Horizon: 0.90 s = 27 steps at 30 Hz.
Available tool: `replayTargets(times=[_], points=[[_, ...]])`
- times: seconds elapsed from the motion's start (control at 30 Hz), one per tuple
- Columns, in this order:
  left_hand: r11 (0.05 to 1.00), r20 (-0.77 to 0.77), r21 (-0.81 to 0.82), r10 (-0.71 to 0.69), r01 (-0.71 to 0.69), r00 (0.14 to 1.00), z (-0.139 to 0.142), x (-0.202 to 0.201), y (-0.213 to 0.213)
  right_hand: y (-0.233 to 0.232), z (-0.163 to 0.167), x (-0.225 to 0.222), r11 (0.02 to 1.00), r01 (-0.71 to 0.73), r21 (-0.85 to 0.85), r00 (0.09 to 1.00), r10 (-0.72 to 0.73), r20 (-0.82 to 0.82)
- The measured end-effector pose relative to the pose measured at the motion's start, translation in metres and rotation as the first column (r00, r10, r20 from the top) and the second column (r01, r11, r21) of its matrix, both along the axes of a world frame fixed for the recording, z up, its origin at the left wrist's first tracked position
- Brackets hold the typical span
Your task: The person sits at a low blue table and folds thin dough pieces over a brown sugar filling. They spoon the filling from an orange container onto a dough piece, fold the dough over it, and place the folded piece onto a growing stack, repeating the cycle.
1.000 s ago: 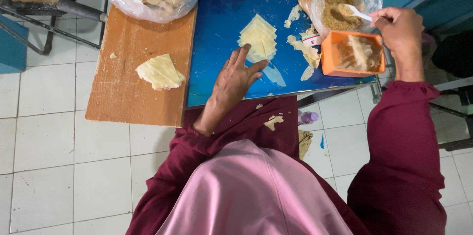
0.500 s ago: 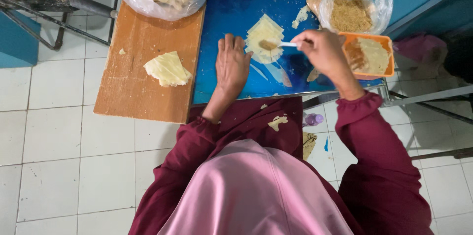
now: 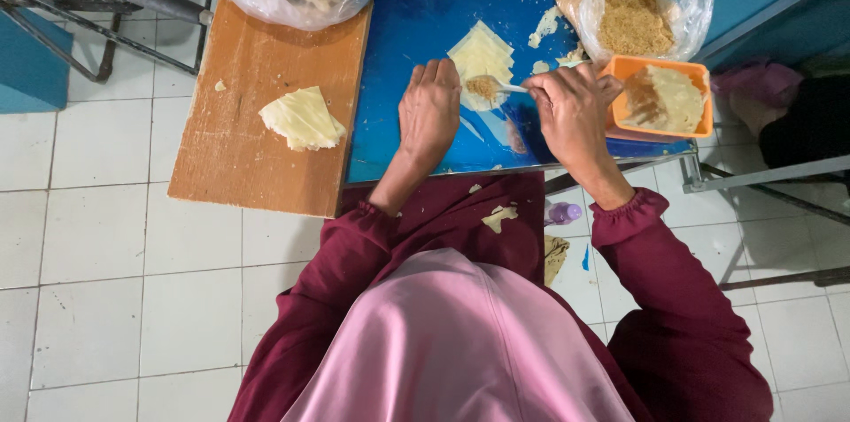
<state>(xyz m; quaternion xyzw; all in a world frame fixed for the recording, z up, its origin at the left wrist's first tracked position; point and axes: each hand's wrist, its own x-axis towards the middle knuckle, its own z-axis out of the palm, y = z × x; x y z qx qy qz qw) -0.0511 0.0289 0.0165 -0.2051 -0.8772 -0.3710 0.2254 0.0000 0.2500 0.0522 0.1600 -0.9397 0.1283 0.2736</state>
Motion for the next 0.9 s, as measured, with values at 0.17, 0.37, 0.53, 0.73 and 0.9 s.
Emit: replayTargets(times=[0.17, 0.37, 0.53, 0.73, 0.9], points=[[0.994, 0.026, 0.106, -0.035, 0.032, 0.999, 0.005, 0.001, -0.001, 0.004, -0.002, -0.006, 1.0, 0.001, -0.021, 1.0, -0.001, 0.011], [0.964, 0.118, 0.255, -0.108, 0.075, 0.987, 0.011, -0.002, 0.003, 0.007, 0.002, -0.011, 1.0, 0.01, 0.002, 0.999, -0.01, 0.044], [0.951, 0.159, 0.284, -0.172, 0.121, 0.972, 0.008, -0.006, 0.008, 0.03, 0.013, -0.014, 0.993, 0.073, -0.097, 0.976, -0.051, 0.211], [0.952, 0.096, 0.243, -0.213, 0.185, 0.972, 0.002, -0.005, 0.004, 0.13, 0.027, 0.003, 0.944, 0.249, -0.217, 0.956, -0.203, 0.213], [0.936, 0.141, 0.217, -0.312, 0.278, 0.94, 0.005, 0.001, -0.002, 0.166, 0.006, -0.034, 0.806, 0.566, 0.173, 0.824, -0.552, -0.129]])
